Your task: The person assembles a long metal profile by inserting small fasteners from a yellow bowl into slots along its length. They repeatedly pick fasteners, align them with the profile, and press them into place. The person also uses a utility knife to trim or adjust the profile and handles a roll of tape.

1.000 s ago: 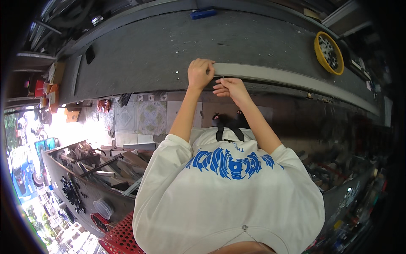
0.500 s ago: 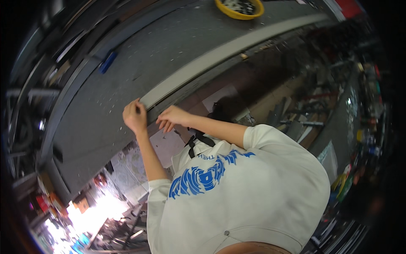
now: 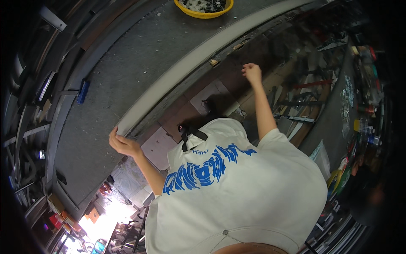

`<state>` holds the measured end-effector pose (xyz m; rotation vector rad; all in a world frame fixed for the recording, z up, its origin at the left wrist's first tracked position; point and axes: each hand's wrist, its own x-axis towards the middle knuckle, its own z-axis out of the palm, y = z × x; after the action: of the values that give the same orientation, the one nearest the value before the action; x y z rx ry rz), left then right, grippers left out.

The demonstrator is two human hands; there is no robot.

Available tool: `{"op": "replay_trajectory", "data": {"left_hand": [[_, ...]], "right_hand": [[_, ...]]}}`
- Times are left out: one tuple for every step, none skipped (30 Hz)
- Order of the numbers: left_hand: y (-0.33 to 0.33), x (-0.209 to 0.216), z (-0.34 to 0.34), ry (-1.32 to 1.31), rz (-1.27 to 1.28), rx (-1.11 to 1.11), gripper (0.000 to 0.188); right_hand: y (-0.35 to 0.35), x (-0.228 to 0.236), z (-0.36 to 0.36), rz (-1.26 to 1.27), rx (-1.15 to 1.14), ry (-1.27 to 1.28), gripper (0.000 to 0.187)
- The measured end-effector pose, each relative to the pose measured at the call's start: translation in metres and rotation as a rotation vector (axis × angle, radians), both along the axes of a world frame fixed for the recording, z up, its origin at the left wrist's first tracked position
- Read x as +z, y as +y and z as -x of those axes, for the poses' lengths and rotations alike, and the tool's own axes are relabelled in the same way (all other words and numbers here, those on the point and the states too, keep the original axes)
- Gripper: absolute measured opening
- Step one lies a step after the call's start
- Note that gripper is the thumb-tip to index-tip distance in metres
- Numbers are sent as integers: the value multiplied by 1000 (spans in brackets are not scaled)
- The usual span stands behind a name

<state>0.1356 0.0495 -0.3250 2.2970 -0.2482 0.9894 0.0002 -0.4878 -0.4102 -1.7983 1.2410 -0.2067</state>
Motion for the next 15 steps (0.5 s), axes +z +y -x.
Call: {"op": "replay_trajectory", "data": {"left_hand": [[-20, 2, 6, 20, 32, -33, 35], [-42, 4, 10, 26, 65, -75, 35], [-64, 6, 12, 29, 99, -115, 36], [-86, 10, 14, 24, 110, -164, 36], [-107, 14, 14, 19, 119, -212, 37], [-125, 19, 15, 24, 132, -268, 37], [-141, 24, 16, 18, 109, -296, 38], [-155, 29, 17, 23, 90, -332, 39], [-167, 32, 18, 51, 87, -362, 39], [-177, 35, 19, 49, 95, -377, 39], [-185, 35, 22, 33, 101, -383, 39], [-192, 35, 24, 41, 120, -385, 38], [-198, 33, 26, 64, 150, -391, 38], [-203, 31, 29, 67, 133, -384, 38], [-208, 30, 33, 87, 127, -379, 39]], "right_hand": [[-22, -8, 2, 105, -45, 103, 23], [-37, -18, -1, 146, 30, 97, 23], [-48, -26, -6, 208, 79, 93, 24], [-56, -33, -11, 240, 113, 112, 25], [-61, -40, -16, 298, 163, 112, 26], [-65, -45, -23, 326, 197, 136, 26], [-68, -50, -29, 352, 262, 132, 27], [-72, -54, -34, 236, 257, 70, 25], [-76, -57, -36, 240, 273, 115, 24], [-81, -58, -38, 249, 287, 141, 24], [-85, -58, -38, 272, 279, 163, 23], [-91, -57, -36, 268, 303, 173, 23], [-95, -53, -34, 278, 305, 181, 22], [-98, -46, -31, 267, 313, 198, 22], [-100, -36, -27, 294, 373, 247, 22]]}}
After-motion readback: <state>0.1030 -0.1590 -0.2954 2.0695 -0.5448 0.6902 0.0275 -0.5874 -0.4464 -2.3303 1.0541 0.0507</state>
